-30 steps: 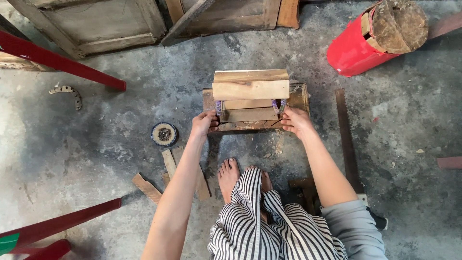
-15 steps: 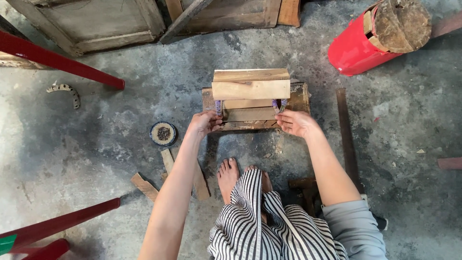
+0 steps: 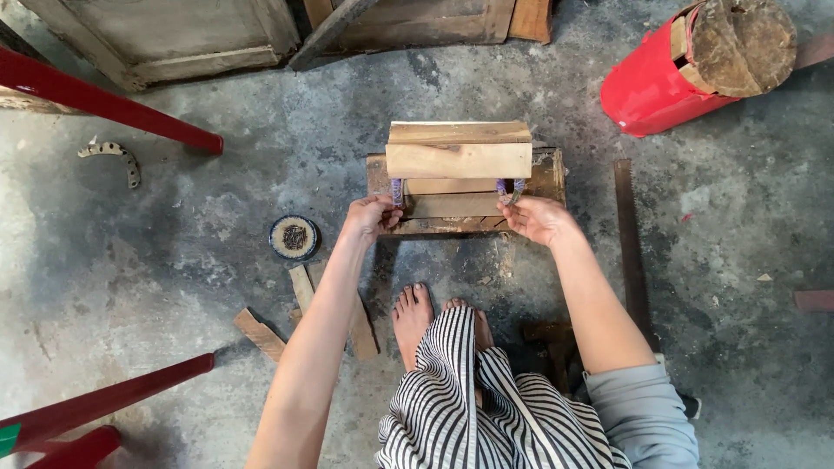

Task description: The person is assembling a wooden object on the floor, fitting small slats into a base and then positioning a larger wooden block, using a hammer to secure the parts.

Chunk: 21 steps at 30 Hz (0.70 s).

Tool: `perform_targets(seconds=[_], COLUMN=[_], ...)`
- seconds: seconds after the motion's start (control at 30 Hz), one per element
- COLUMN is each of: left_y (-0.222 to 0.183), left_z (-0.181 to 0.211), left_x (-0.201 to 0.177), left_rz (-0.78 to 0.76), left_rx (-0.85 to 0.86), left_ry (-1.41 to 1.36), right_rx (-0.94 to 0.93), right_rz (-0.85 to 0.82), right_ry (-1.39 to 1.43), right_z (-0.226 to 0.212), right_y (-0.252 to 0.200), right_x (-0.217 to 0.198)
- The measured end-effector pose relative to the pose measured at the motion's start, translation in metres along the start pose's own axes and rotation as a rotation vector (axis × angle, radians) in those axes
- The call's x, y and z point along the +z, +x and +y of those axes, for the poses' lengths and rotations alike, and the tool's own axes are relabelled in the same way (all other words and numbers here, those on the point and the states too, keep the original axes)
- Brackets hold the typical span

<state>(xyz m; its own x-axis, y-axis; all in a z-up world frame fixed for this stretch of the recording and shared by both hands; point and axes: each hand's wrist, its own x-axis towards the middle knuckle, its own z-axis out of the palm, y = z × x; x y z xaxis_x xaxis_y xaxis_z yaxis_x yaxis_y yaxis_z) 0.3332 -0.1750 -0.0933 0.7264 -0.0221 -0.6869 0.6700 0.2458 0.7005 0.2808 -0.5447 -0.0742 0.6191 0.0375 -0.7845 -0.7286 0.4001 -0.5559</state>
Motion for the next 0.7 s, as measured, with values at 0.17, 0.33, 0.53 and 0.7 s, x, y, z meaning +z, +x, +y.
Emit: perform_targets(seconds=[0.17,0.33,0.53,0.7], left_y=[-0.001,-0.009,-0.007,-0.003], left_z=[-0.005,-0.007,-0.012,-0.020], left_x=[-0.004,-0.002,-0.001,-0.002], left_rz=[-0.024,0.005,0.020,0.023], left_rx=[0.054,0.098,0.156,0.180], left_ry=[-0.007,-0.044,-0.036,-0.053], right_rx=[-0.016,-0.057,-0.084,-0.099], right_rz=[0.026,0.041,0.076,0.078], right_ry=[0.031,0.055,0.091,0.091], right_z=[0.004,0.009,0.011,0.010], right_y=[0.004,0.003,0.007,0.010], right_x=[-0.001,0.001,-0.001,-0.004])
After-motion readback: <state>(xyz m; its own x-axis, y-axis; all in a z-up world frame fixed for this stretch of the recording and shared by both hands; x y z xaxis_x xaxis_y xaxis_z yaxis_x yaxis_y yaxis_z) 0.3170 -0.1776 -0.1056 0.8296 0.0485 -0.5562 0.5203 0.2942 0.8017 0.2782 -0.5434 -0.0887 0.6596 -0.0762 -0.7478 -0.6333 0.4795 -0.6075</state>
